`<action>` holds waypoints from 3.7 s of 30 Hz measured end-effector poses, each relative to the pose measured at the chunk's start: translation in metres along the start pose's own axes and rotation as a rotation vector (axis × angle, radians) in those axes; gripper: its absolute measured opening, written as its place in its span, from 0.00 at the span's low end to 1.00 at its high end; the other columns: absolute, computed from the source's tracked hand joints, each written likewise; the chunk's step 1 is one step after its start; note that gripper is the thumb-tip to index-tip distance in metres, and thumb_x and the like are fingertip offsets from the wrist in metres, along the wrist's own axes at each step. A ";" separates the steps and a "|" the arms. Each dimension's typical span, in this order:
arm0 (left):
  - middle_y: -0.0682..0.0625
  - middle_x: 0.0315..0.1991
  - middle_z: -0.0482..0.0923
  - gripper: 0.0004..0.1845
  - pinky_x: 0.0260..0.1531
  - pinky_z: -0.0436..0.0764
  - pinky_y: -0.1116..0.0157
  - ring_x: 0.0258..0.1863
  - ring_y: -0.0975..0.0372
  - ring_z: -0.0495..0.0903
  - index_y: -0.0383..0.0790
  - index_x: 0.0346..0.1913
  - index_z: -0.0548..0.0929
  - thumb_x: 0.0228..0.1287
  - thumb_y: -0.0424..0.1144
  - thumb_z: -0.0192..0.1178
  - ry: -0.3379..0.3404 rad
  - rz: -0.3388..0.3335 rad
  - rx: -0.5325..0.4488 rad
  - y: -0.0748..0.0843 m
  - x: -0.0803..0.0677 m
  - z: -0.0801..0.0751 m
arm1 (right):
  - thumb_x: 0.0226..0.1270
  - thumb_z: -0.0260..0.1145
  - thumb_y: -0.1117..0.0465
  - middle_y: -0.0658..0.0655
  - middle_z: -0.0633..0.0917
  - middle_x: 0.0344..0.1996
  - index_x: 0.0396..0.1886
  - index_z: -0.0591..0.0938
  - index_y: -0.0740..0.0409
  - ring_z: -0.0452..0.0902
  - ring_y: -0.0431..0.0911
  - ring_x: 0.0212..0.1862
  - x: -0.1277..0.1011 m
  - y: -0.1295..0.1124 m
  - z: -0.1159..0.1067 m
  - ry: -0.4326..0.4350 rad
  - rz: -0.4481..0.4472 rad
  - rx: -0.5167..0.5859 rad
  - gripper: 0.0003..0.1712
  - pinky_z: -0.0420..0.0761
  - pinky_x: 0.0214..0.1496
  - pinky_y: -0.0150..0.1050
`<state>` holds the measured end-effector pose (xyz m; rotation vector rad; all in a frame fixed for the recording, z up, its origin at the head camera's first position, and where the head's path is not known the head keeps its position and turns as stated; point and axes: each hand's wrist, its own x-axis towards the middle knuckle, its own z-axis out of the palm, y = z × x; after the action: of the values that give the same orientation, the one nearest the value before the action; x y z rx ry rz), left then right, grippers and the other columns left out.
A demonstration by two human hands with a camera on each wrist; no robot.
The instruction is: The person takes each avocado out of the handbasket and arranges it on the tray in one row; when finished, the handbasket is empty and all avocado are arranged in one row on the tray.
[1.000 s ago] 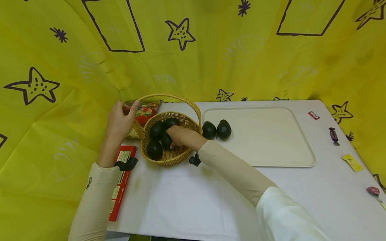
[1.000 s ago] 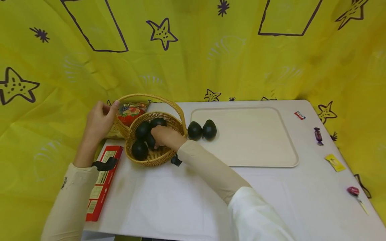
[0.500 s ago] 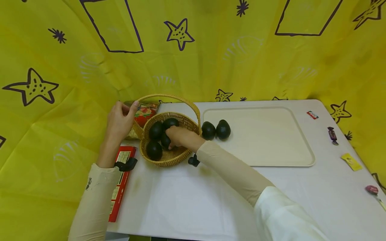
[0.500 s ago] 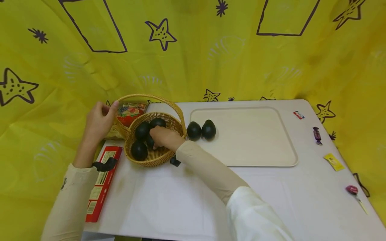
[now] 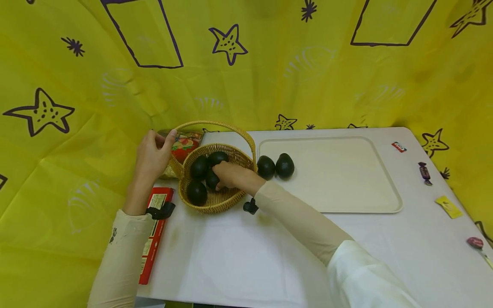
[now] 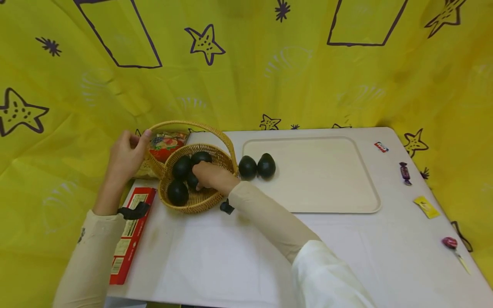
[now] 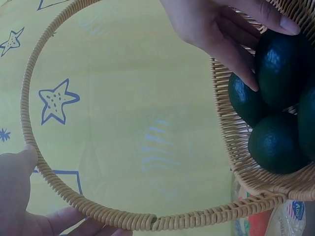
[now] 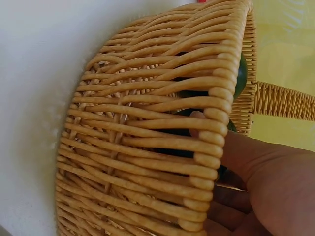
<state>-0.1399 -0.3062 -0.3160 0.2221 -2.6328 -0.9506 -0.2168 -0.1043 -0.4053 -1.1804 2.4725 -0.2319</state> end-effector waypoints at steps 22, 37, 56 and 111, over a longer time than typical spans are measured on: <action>0.36 0.46 0.74 0.34 0.43 0.69 0.52 0.44 0.43 0.73 0.31 0.48 0.73 0.79 0.66 0.48 -0.001 0.011 -0.007 0.002 0.000 0.000 | 0.71 0.75 0.50 0.63 0.83 0.65 0.73 0.75 0.64 0.80 0.53 0.66 -0.006 0.002 0.001 0.009 -0.002 0.036 0.38 0.79 0.67 0.43; 0.35 0.47 0.73 0.34 0.43 0.69 0.53 0.45 0.44 0.73 0.30 0.49 0.73 0.80 0.65 0.48 -0.009 0.013 -0.016 -0.001 -0.001 -0.001 | 0.72 0.74 0.53 0.64 0.78 0.71 0.82 0.61 0.64 0.77 0.54 0.70 -0.043 0.013 -0.006 0.108 -0.061 0.270 0.48 0.76 0.71 0.44; 0.34 0.47 0.74 0.34 0.44 0.69 0.53 0.46 0.43 0.74 0.29 0.48 0.73 0.80 0.65 0.49 0.006 0.007 -0.009 -0.002 -0.001 -0.002 | 0.71 0.75 0.55 0.61 0.72 0.76 0.82 0.65 0.62 0.73 0.53 0.74 -0.150 0.040 -0.011 0.304 -0.171 0.337 0.46 0.75 0.72 0.47; 0.35 0.47 0.74 0.35 0.44 0.69 0.53 0.46 0.44 0.73 0.29 0.50 0.73 0.80 0.65 0.47 -0.017 -0.003 0.007 -0.001 0.000 -0.001 | 0.73 0.74 0.60 0.75 0.68 0.76 0.81 0.63 0.67 0.66 0.73 0.74 -0.195 0.212 0.046 0.433 0.215 0.454 0.45 0.68 0.74 0.65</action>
<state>-0.1391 -0.3074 -0.3155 0.2207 -2.6522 -0.9489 -0.2372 0.1819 -0.4596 -0.7226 2.6656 -1.0163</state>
